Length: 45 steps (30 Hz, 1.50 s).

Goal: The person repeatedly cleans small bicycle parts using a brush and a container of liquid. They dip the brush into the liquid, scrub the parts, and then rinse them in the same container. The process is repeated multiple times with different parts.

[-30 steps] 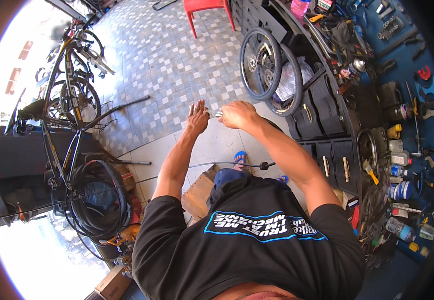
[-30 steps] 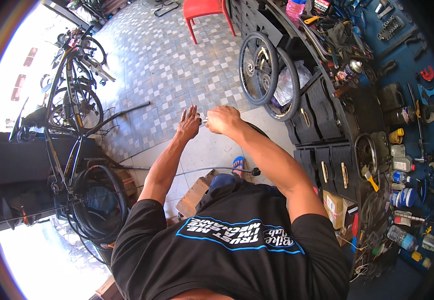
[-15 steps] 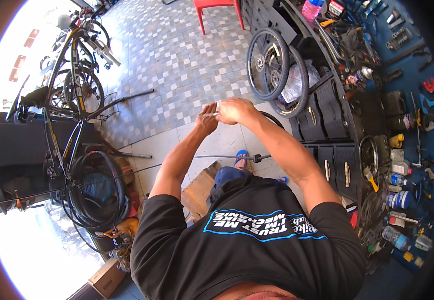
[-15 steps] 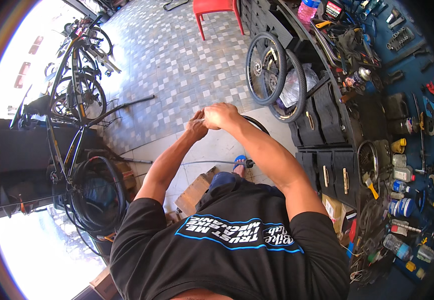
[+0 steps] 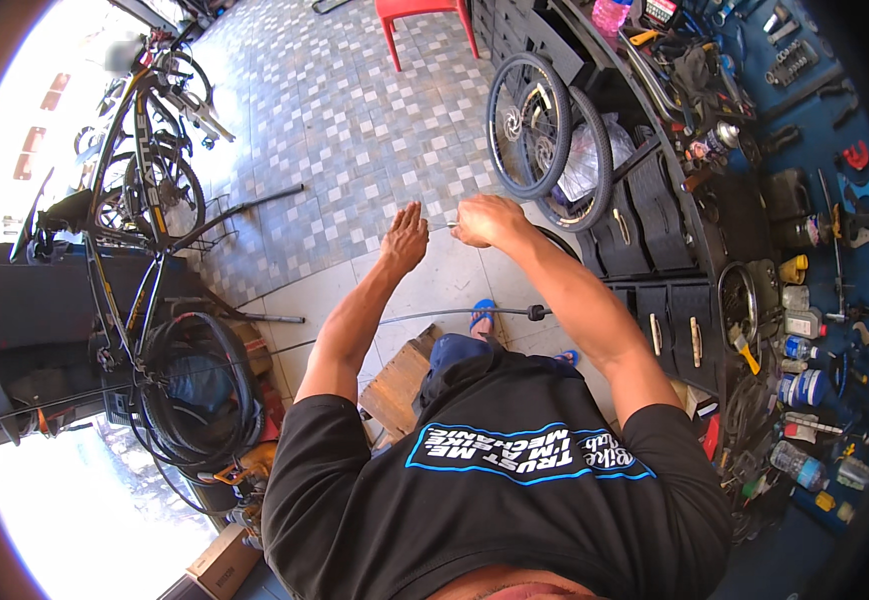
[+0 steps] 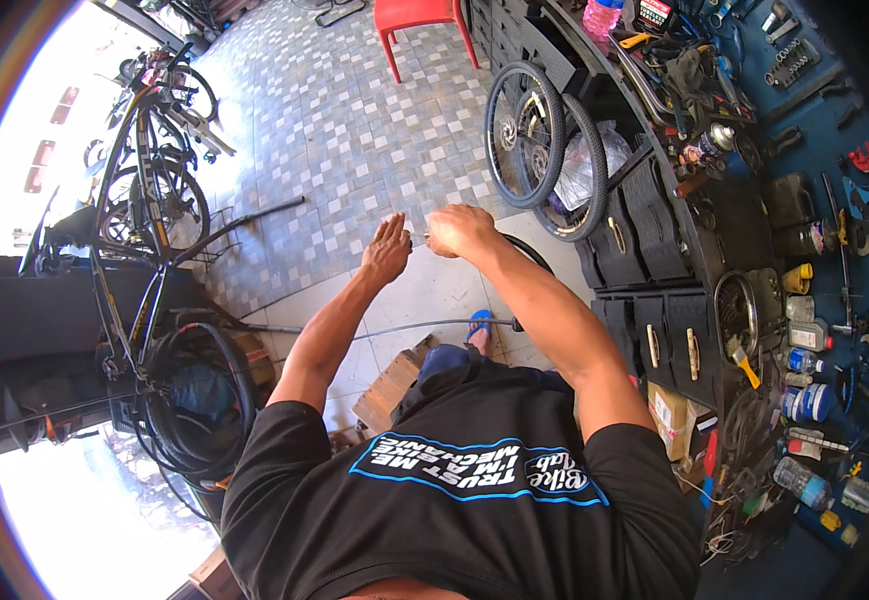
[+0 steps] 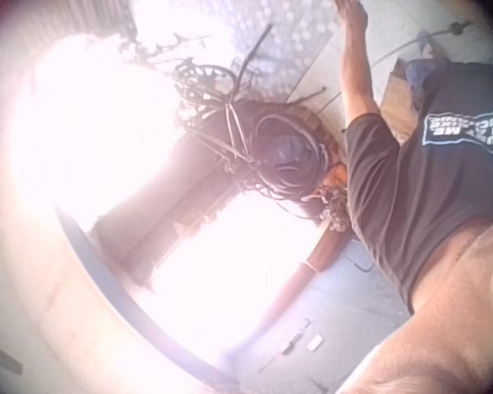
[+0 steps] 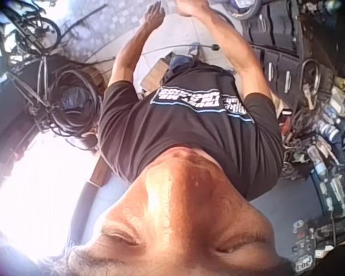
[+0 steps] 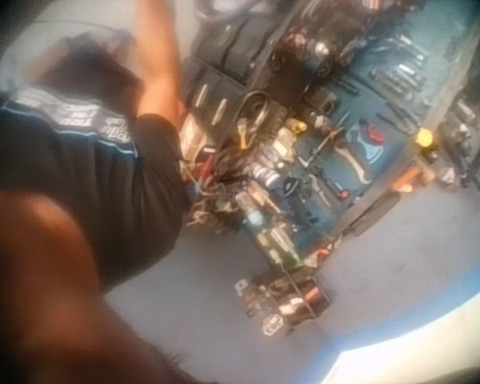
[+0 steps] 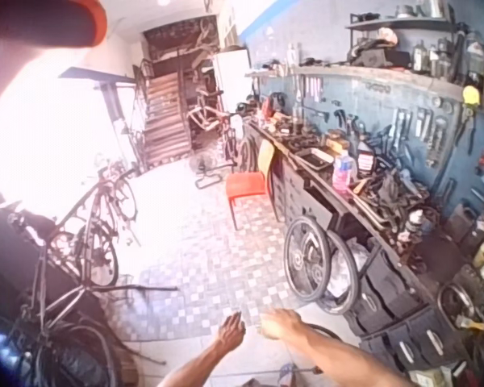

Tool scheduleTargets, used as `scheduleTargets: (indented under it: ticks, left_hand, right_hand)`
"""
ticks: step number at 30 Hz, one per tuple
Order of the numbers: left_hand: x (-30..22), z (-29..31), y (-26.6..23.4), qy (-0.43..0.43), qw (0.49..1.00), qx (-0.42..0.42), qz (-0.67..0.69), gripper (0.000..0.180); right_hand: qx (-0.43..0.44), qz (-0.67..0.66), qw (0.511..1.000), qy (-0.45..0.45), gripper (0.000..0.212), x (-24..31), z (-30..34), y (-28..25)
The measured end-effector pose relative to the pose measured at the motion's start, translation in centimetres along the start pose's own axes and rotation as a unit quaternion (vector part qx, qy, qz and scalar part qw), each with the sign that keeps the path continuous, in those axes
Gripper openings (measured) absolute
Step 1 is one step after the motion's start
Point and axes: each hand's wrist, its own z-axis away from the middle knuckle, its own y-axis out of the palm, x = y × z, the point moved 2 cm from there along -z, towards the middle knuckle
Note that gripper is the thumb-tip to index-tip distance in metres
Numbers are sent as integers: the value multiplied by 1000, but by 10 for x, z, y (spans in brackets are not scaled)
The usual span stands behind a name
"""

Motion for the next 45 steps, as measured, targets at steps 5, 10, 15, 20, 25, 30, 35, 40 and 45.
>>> scheduleTargets:
  ticks: [5,10,15,20,25,30,35,40,45]
  left_hand:
    - [-3,-1,-4,-1,1000,11,8,38]
    - [-7,-4,-3,4,999,48,-4,42]
    - [-12,-4,-1,18,997,68,-18,48]
    - [-16,-6,8,44,997,46,-37,47]
    - [-28,-11,11,73,997,21,-33,40]
    - [-46,-23,-7,45,995,-53,74,34]
    - [-100,-56,-41,-129,839,-45,527,41]
    - [-224,-75,-124,-26,386,56,921,48]
    - [-336,-88,-205,114,316,110,935,53]
  right_hand:
    - [16,-17,1000,1,37,6,7,-3]
    - [39,-22,999,-6,36,7,5,-4]
    - [11,-20,1000,1,41,5,0,0]
    - [50,-51,997,-13,42,6,0,-1]
    - [-18,-34,999,24,40,-24,14,17]
    - [-97,-158,974,129,39,-123,70,36]
    - [-288,-227,909,200,41,-261,142,101]
    - [-464,-332,761,309,35,-357,207,147]
    - [-493,-316,738,337,26,-413,220,181]
